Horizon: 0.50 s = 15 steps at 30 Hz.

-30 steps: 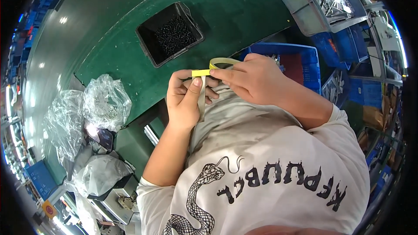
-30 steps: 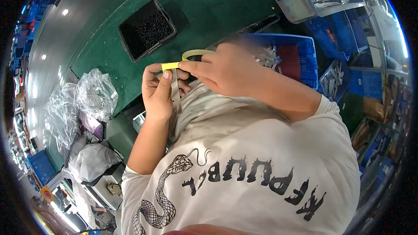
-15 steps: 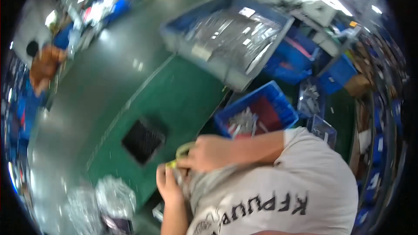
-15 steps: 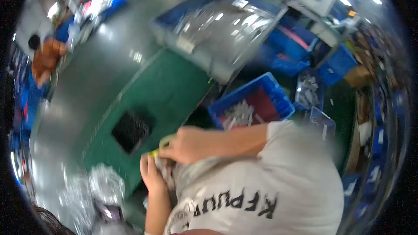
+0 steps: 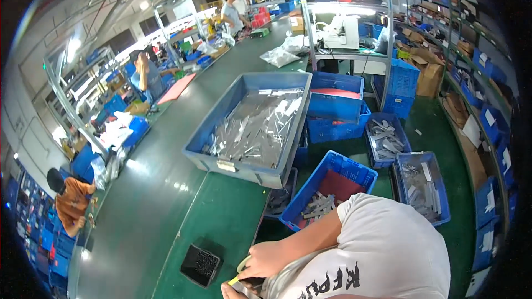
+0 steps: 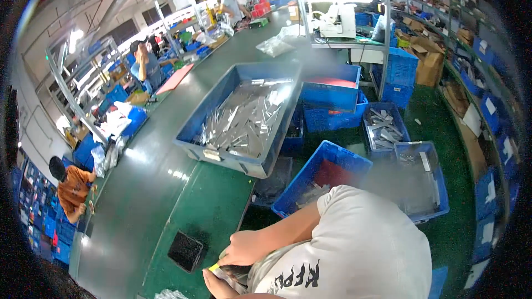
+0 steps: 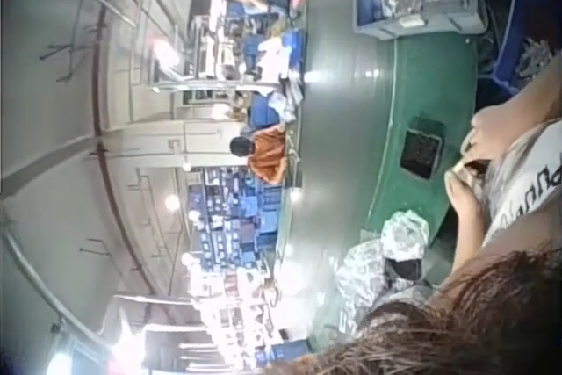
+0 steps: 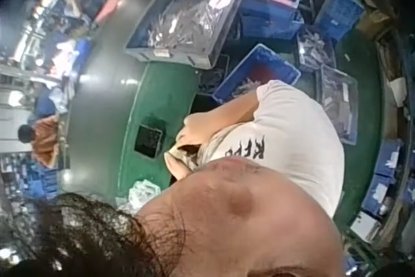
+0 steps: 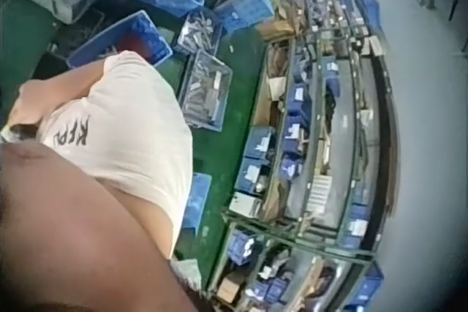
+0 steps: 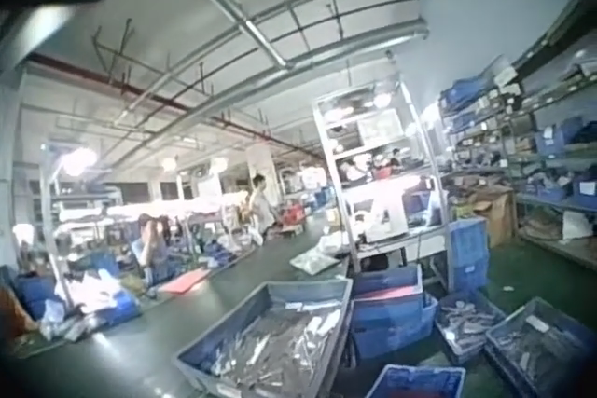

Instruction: Apply yellow adhesive tape to small rectangular electronic components at a factory workbench.

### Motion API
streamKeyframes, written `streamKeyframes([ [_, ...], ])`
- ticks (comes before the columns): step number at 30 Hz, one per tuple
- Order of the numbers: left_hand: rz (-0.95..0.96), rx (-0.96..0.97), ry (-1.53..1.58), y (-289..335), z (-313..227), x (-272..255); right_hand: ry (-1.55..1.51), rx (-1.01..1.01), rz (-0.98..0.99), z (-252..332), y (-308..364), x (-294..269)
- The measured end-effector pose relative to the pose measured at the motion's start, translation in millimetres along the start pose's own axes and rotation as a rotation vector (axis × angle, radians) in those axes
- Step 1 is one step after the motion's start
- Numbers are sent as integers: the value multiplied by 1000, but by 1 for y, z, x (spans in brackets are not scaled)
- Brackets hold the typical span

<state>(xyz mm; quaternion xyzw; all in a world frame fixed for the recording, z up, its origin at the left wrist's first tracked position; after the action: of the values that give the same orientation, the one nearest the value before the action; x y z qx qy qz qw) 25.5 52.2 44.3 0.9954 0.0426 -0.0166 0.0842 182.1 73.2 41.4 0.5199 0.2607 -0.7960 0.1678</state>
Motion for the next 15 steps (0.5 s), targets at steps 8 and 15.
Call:
streamKeyframes([
  [8,110,59,130,-18,43,-16,-110,3,-78,8,2,-9],
  [15,305,211,-32,-34,68,-25,-100,80,16,15,4,-17],
])
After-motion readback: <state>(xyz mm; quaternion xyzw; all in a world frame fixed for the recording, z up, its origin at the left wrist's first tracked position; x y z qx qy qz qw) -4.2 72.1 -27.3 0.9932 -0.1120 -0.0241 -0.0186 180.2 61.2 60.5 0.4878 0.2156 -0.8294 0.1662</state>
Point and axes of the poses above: each hand's wrist, its own y-axis away from the middle knuckle, its own x-axis out of the palm, z = x × y, the point moved 5 cm from there along -y, towards the middle knuckle, and after that the axes turned 15 degrees about x, right-handed, at the moved point
